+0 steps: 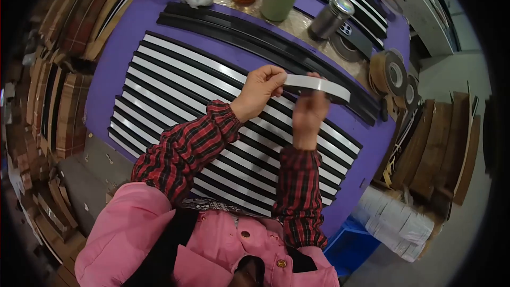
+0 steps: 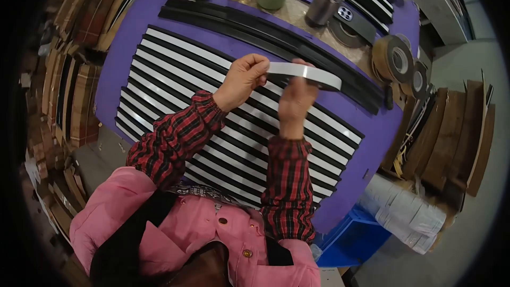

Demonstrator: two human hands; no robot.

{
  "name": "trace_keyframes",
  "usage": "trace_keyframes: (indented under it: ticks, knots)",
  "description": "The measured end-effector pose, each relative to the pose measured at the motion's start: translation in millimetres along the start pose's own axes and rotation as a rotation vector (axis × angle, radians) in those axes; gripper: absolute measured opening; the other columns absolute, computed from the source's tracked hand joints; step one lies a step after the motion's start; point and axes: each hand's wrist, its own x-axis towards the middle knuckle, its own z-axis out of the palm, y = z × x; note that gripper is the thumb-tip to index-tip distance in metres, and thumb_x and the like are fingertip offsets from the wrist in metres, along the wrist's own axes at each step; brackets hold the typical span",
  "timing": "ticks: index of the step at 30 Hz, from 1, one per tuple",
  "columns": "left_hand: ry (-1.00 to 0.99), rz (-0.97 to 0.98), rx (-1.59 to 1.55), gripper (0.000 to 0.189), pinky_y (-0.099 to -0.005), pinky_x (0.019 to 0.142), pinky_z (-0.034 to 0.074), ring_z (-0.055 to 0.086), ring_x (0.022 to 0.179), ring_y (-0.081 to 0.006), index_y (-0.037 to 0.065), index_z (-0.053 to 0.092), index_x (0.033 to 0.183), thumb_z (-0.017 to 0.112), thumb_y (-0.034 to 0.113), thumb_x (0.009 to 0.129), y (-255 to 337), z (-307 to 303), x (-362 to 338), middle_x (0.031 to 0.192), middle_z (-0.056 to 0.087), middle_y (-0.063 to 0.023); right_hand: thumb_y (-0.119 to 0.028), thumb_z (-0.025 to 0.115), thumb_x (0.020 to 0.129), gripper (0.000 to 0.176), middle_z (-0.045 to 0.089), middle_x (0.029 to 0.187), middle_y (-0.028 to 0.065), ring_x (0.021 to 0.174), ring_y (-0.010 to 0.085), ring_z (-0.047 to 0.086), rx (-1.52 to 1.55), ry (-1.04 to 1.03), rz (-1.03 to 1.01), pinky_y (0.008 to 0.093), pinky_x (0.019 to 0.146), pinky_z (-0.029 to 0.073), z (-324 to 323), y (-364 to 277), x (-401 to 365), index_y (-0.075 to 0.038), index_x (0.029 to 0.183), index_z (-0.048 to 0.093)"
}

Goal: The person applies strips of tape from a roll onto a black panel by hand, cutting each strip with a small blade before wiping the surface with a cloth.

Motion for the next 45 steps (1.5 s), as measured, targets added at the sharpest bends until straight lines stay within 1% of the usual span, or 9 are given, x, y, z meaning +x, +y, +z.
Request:
trace_keyframes:
  ticks: [2,6,9,16,27,32,36,38,45]
  knots:
    - [0.005,0.027,0.156,0.009,-0.0179,0.054,0.041,0.045,0.056,-0.005,0.004,0.056,0.083,0.055,0.013,0.082,22.6,-39.9,-0.9,0.063,0.048,0.0034,-0.042,0.062,0.072,0.047,0.053,0.102,0.0078,0.097,0.0214,0.05,0.381,-0.006,0.093,0.0333,0.088,0.039,-17.7,-31.3,2.6,-0.007,0.101,0.051]
    - [0.33,0.045,0.657,0.012,-0.0174,0.051,0.036,0.043,0.055,-0.0042,0.005,0.058,0.08,0.054,0.017,0.081,97.8,-203.3,17.8,0.062,0.047,0.005,-0.029,0.067,0.07,0.03,0.057,0.093,0.0078,0.092,0.0226,0.053,0.298,0.053,-0.063,0.036,0.088,0.041,-87.1,-106.6,13.9,-0.005,0.086,0.059]
    - [0.517,0.035,0.903,0.014,-0.0211,0.054,0.038,0.046,0.059,-0.0061,0.003,0.061,0.079,0.057,0.017,0.078,155.7,-300.1,35.6,0.064,0.052,0.0026,-0.017,0.064,0.074,0.022,0.056,0.091,0.0073,0.086,0.0189,0.053,-0.234,0.439,-0.178,0.0315,0.082,0.043,-124.9,-101.3,29.3,-0.001,0.087,0.057]
    - [0.55,0.014,1.076,0.019,-0.0215,0.063,0.039,0.048,0.066,-0.0082,0.001,0.061,0.086,0.058,0.017,0.078,175.5,-348.0,95.8,0.074,0.057,0.0001,-0.028,0.071,0.067,0.055,0.055,0.098,0.0167,0.087,0.0215,0.055,-1.589,0.394,-0.07,0.0304,0.078,0.043,-122.2,-57.9,55.2,0.007,0.102,0.048]
    - [0.5,0.212,1.441,0.028,-0.0266,0.07,0.045,0.06,0.074,-0.016,0.002,0.064,0.086,0.062,0.027,0.073,165.6,-383.7,109.8,0.08,0.064,-0.0098,-0.048,0.071,0.055,0.056,0.056,0.067,0.0215,0.067,0.0374,0.055,-2.21,0.311,-0.339,0.0426,0.063,0.043,-143.8,-42.5,72.8,0.004,0.066,0.054]
    - [0.552,0.096,1.663,0.042,-0.0291,0.074,0.042,0.059,0.081,-0.0203,0.002,0.063,0.089,0.06,0.041,0.073,175.8,-408.4,118.9,0.085,0.063,-0.011,-0.041,0.071,0.058,0.054,0.056,0.078,0.0184,0.077,0.0325,0.053,-2.274,0.259,-0.363,0.0388,0.071,0.039,-127.5,-39.2,67.8,0.005,0.079,0.052]
    - [0.705,-0.09,1.835,0.047,-0.0307,0.075,0.042,0.058,0.082,-0.0241,0.001,0.061,0.092,0.055,0.045,0.075,176.1,-386.8,108.7,0.088,0.062,-0.0118,-0.034,0.072,0.058,0.053,0.056,0.08,0.0171,0.078,0.0305,0.052,-2.27,0.281,-0.238,0.038,0.072,0.038,-117.7,-38.4,66.8,0.007,0.085,0.051]
    - [0.88,0.208,1.666,0.043,-0.0317,0.074,0.042,0.057,0.084,-0.0256,0.001,0.058,0.095,0.05,0.041,0.079,156.0,-402.0,112.8,0.09,0.061,-0.0119,-0.034,0.072,0.058,0.054,0.056,0.081,0.0172,0.079,0.0307,0.052,-2.242,0.265,-0.288,0.0381,0.072,0.038,-118.9,-37.1,62.2,0.007,0.085,0.051]
    - [-0.455,0.906,1.221,0.014,-0.0358,0.07,0.041,0.053,0.078,-0.0276,0.003,0.055,0.086,0.052,0.004,0.072,-36.5,-12.9,88.7,0.08,0.056,-0.0115,-0.03,0.069,0.066,0.046,0.056,0.08,0.0128,0.077,0.0275,0.053,-1.698,0.292,-0.359,0.0359,0.076,0.039,-110.6,-43.3,38.0,0.007,0.087,0.052]
